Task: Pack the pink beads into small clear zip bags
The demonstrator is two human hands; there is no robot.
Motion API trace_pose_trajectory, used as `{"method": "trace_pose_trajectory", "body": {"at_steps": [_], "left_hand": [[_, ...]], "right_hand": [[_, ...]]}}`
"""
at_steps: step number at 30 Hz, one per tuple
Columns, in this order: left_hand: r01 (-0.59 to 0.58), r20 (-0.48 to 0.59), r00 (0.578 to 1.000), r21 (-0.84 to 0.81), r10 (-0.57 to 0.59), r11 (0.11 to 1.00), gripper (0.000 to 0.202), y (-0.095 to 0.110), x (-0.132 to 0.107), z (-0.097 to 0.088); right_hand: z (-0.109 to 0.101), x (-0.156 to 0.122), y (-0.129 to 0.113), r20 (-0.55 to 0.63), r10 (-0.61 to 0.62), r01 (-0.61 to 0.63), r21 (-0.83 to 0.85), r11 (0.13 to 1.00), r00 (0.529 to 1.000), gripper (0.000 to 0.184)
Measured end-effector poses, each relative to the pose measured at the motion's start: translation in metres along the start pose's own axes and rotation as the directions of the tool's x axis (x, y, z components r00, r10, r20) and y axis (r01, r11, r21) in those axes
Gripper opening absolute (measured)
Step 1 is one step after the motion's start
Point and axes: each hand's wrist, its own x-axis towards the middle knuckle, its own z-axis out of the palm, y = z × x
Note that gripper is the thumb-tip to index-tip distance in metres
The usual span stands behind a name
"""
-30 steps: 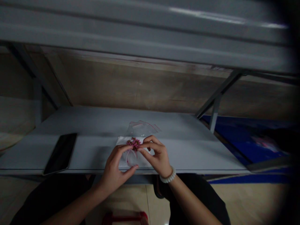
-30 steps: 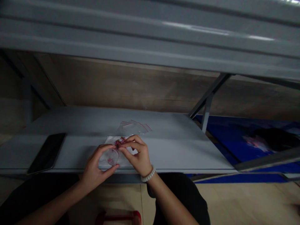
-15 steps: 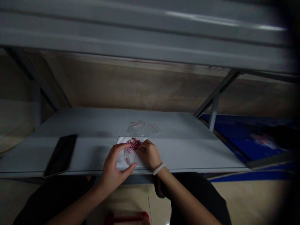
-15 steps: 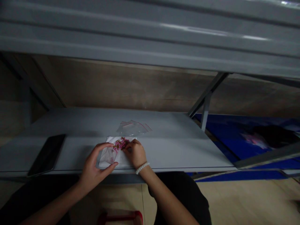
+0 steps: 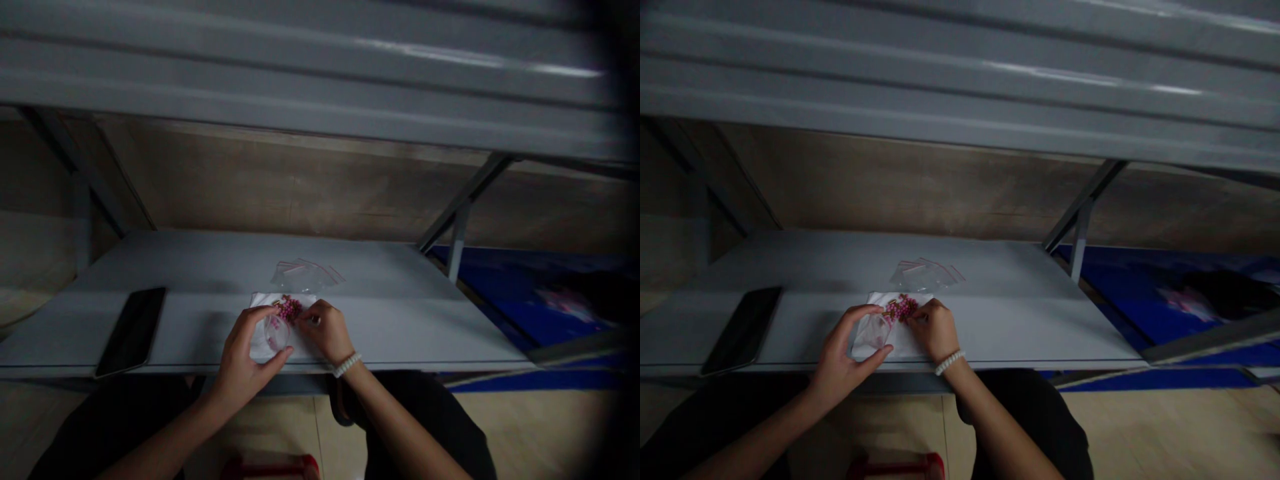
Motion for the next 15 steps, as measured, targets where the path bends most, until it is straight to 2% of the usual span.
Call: {"method": "trace_pose_trajectory", "body": {"at_steps": [5,8,11,15], "left_hand": [[0.039,-0.026,0.999,0.058,-0.037,0.998,0.047,-0.006,-0.002,0.004],[0.053,-0.024,0.998,0.098,-0.051,0.994,0.049,-0.009,-0.004,0.007],[0.033,-0.030,0.999,0.135,-0.029,0.990,0.049,-0.010,-0.004,0.010],[-0.016,-0.025,0.999,0.179,0.021,0.984,0.049,-0.008,-0.004,0.012]], "right_hand": [[-0.022,-0.004,-0.024,-0.077,0.002,0.014,0.203,0.979,0.997,0.007],[-0.029,-0.009,-0.041,-0.081,-0.063,0.086,0.323,0.943,0.995,0.007],[-0.028,-0.014,-0.052,-0.058,-0.123,0.136,0.354,0.925,0.991,0.006],[-0.020,-0.020,-0.057,-0.030,-0.137,0.138,0.385,0.912,0.990,0.006]]}}
